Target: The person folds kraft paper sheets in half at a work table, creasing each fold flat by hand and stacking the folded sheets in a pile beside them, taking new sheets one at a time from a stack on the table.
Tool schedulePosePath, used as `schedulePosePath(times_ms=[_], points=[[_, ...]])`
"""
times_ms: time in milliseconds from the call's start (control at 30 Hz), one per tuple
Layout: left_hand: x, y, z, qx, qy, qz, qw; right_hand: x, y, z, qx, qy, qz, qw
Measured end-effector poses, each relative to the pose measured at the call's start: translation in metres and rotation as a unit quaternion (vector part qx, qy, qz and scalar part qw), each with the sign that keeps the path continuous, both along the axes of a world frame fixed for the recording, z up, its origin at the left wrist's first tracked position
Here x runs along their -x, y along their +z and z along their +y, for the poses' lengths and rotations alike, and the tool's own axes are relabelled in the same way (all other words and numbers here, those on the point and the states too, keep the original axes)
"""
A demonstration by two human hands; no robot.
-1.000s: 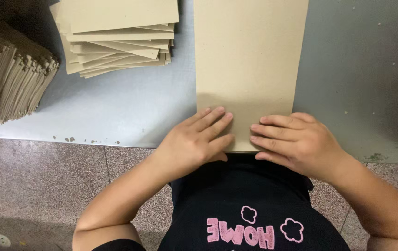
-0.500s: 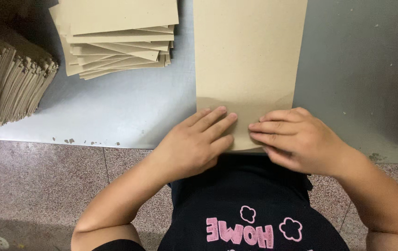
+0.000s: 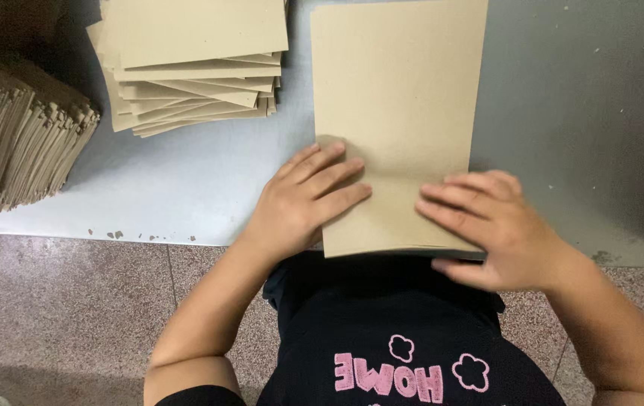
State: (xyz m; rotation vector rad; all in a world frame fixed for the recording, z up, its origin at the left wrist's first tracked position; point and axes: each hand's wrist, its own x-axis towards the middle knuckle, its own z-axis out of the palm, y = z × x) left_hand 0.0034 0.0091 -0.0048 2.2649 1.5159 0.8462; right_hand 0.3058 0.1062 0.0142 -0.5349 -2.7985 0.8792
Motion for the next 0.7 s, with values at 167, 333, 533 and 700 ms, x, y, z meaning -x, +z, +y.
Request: schedulePosePath(times_ms=[167,333,533,700], points=[[-0.001,0.002,-0.012,-0.055,-0.020,-0.017,0.998,-0.016,-0.018,0.011,0.034,-0.056,0.114,0.991],[-0.001,0.000,-0.014,0.005,0.049,-0.066,0.997,-0.018,-0.024,0.009,0.135,-0.111,0.131,0.976],[-0.018,-0.002,0.002,0.171,0.252,-0.288,0.908,0.005,-0.026,-0.001,0.086,-0.352,0.068,0.930],[-0.023,-0.006,0.017,0.117,0.284,-0.084,0.948,0.014,-0.037,0.002,0.079,-0.370,0.079,0.922]])
